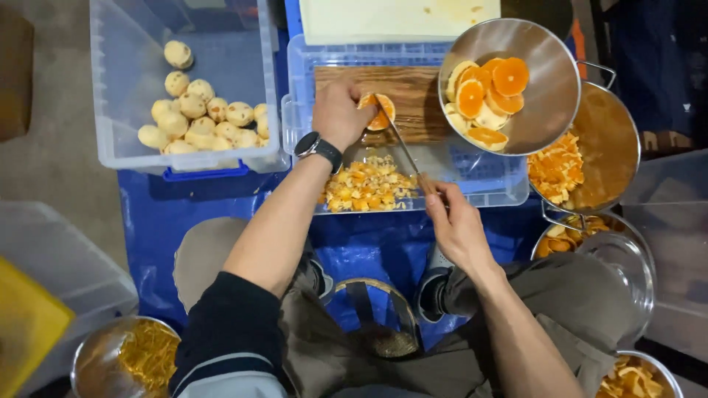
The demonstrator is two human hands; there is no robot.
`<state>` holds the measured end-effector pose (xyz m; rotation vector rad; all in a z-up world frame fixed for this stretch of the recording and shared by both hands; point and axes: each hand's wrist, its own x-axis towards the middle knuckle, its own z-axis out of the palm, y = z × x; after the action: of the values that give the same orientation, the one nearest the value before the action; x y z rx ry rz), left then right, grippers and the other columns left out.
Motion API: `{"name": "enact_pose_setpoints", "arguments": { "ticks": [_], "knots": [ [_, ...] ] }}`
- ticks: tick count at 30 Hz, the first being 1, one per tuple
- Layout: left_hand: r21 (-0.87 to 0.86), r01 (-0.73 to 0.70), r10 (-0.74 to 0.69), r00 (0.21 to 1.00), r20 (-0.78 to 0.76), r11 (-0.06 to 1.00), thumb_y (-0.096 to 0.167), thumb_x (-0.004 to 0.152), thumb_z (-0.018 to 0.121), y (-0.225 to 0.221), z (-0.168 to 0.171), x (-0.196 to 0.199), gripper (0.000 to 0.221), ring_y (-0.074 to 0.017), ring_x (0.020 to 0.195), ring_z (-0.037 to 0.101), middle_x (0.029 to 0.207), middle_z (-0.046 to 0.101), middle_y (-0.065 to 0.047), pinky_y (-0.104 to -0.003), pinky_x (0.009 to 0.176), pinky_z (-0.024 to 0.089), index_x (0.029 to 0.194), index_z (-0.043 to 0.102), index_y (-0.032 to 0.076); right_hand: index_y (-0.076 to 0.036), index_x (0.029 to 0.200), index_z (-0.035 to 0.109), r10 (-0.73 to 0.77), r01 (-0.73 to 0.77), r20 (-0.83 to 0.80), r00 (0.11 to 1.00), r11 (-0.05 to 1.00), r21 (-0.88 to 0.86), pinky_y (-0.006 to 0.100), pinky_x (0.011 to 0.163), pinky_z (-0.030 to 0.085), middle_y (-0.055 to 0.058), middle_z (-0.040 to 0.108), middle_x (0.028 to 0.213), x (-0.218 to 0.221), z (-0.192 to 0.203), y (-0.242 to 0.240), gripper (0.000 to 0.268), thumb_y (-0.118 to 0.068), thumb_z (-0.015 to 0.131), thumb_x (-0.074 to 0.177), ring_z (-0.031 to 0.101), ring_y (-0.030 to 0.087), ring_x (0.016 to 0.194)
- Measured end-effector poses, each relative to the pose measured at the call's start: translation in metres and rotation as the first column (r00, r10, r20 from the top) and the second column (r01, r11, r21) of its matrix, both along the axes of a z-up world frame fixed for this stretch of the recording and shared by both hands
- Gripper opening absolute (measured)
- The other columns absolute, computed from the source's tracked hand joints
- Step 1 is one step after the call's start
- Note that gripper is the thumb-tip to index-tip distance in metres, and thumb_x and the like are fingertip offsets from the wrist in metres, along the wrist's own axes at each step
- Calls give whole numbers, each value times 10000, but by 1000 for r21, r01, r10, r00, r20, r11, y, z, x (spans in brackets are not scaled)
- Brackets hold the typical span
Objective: The person is slicing oranges and other citrus fruits on a wooden cutting board using a knife, then transferring the slices into a metal bowl.
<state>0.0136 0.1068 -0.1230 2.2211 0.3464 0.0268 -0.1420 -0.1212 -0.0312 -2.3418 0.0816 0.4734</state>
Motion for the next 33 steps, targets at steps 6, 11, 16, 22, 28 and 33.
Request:
{"name": "enact_pose_setpoints", "arguments": {
  "ticks": [6, 11, 16, 22, 28, 33],
  "knots": [
    [21, -10, 11, 1000, -15, 1000, 317, 722, 887, 1, 4, -2, 291, -305, 974, 756, 904, 729, -56, -394, 833, 608, 893, 713, 159, -28, 1382, 590, -15, 15, -1, 1000, 996, -91, 527, 721, 524, 171, 759, 904, 3, 20, 20, 455, -341, 455, 1080, 710, 380, 843],
    [9, 16, -15, 996, -83, 1000, 342, 736, 881, 2, 1, 0, 285, -334, 1013, 745, 929, 736, -62, -430, 842, 604, 902, 708, 186, -73, 1314, 613, 34, -23, 68, 997, 988, -155, 611, 782, 547, 200, 760, 966, 31, 17, 38, 412, -368, 452, 1074, 693, 480, 1023],
    [17, 8, -6, 992, -124, 1000, 377, 738, 886, 1, 7, -1, 293, -307, 1011, 749, 948, 732, -45, -402, 853, 607, 907, 704, 221, -123, 1286, 606, 29, -22, 29, 999, 982, -190, 639, 841, 536, 196, 759, 1003, 30, 19, 38, 401, -416, 445, 1065, 668, 483, 1093],
    [-55, 5, -11, 994, -112, 998, 334, 745, 900, 3, 12, -6, 311, -344, 1050, 736, 990, 727, -109, -420, 879, 597, 911, 695, 169, -85, 1282, 648, -47, 29, -94, 994, 982, -186, 612, 757, 512, 206, 767, 859, -17, 38, 14, 402, -361, 471, 1049, 707, 493, 926],
    [-35, -30, 25, 990, -136, 999, 347, 744, 891, 1, -1, 2, 283, -311, 1035, 742, 970, 728, -84, -385, 854, 602, 907, 716, 196, -43, 1286, 656, -110, 98, -79, 991, 984, -146, 583, 781, 518, 239, 760, 850, -35, 44, 7, 382, -294, 517, 1034, 711, 481, 895],
    [-88, -44, 33, 992, -120, 995, 253, 729, 850, 3, -2, 3, 200, -315, 1043, 742, 955, 739, -95, -376, 865, 608, 901, 760, 205, -97, 1323, 607, -2, 5, 17, 1000, 990, -141, 594, 821, 531, 179, 782, 926, -11, 23, 19, 396, -350, 481, 1046, 719, 446, 996]
  ]
}}
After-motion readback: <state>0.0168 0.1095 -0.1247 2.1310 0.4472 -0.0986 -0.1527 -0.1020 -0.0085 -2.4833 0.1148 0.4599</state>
